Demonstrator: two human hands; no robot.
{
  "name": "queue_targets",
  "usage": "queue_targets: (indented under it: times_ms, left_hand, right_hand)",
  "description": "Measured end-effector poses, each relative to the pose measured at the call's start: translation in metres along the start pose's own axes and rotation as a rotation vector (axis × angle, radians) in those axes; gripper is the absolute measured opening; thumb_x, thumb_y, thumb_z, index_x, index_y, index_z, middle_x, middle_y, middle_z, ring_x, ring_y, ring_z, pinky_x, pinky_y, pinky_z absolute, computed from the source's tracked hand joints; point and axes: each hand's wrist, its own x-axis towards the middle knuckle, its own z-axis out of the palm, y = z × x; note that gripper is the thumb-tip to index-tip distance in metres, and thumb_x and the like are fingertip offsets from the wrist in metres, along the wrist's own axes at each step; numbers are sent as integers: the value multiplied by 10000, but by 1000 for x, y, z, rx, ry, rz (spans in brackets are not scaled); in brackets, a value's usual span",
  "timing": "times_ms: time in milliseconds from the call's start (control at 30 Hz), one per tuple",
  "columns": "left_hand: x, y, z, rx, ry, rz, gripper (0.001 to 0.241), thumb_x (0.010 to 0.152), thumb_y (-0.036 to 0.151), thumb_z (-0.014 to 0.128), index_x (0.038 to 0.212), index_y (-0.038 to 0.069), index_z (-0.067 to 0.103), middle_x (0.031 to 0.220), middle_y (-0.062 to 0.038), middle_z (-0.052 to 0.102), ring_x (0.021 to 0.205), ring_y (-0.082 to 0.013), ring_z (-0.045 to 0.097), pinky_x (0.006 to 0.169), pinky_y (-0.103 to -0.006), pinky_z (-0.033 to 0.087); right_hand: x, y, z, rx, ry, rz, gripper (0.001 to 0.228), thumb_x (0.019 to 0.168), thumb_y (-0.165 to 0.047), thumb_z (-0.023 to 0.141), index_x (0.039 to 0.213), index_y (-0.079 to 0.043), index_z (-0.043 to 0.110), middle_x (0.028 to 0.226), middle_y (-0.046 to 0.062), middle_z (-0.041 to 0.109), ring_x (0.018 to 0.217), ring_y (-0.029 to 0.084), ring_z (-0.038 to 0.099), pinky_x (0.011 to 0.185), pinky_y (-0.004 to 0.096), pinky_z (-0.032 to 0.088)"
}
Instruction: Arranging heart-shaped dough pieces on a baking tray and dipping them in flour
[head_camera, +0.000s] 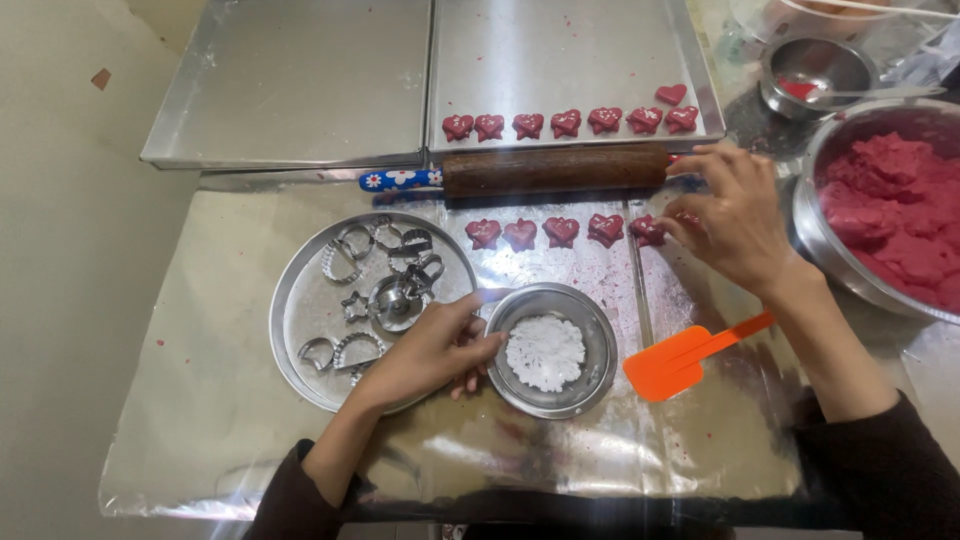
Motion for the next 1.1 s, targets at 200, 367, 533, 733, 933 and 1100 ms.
queue_targets:
  times_ms: [200, 367, 533, 733, 933, 1100]
  left_hand:
    - [1, -2, 0, -1, 11, -6, 529, 1001, 143, 577, 1509, 109, 433, 599, -54, 626, 427, -116, 607, 373, -221, 509]
    - [-3, 0, -2, 53, 6, -14, 486, 1010, 152, 571, 1481, 105, 461, 608, -40, 636, 451, -107, 608, 407, -211, 515]
    - [-13, 2, -5, 213, 72, -13, 552, 1004, 258, 543, 1512, 95, 404, 659, -66, 707, 487, -140, 689, 445, -240, 633]
    - [-52, -26, 5, 633, 416, -68, 500, 898, 361, 699, 1362, 189, 626, 1063, -36, 772, 802, -153, 752, 786, -320, 608]
    - [-72, -61, 27, 989, 636, 177, 242, 921, 287, 675, 1100, 125, 699, 1025, -36, 722, 843, -187, 688, 509, -343, 604]
    - [-74, -72, 31, 1196, 720, 352, 131, 923, 333, 719, 933, 204, 740, 825, 46, 719, 663, -114, 658, 406, -295, 491]
  right_hand:
    - [10, -13, -18, 51, 70, 30, 124, 911, -399, 792, 962, -287, 780, 1362, 44, 672, 1362, 323, 557, 965, 483, 447]
    - [8, -9, -22, 139, 70, 70, 268, 801, -40, 738, 1042, -158, 740, 1515, 172, 560, 1365, 394, 537, 1009, 534, 437]
    - [1, -7, -62, 209, 40, 144, 326, 951, -356, 770, 1226, -182, 760, 1446, 115, 680, 1355, 358, 549, 1024, 514, 404]
    - [-42, -2, -112, 466, -109, 214, 350, 888, -36, 715, 1216, -25, 595, 1246, 174, 599, 1181, 338, 592, 1046, 420, 448]
    - [-114, 5, -93, 395, -655, 327, 264, 821, -375, 767, 1066, -279, 781, 1085, -83, 745, 890, 179, 745, 719, 365, 585]
    - [-157, 0, -69, 331, -381, 221, 343, 854, -223, 746, 1191, -158, 733, 1043, 45, 718, 865, 275, 690, 752, 404, 553]
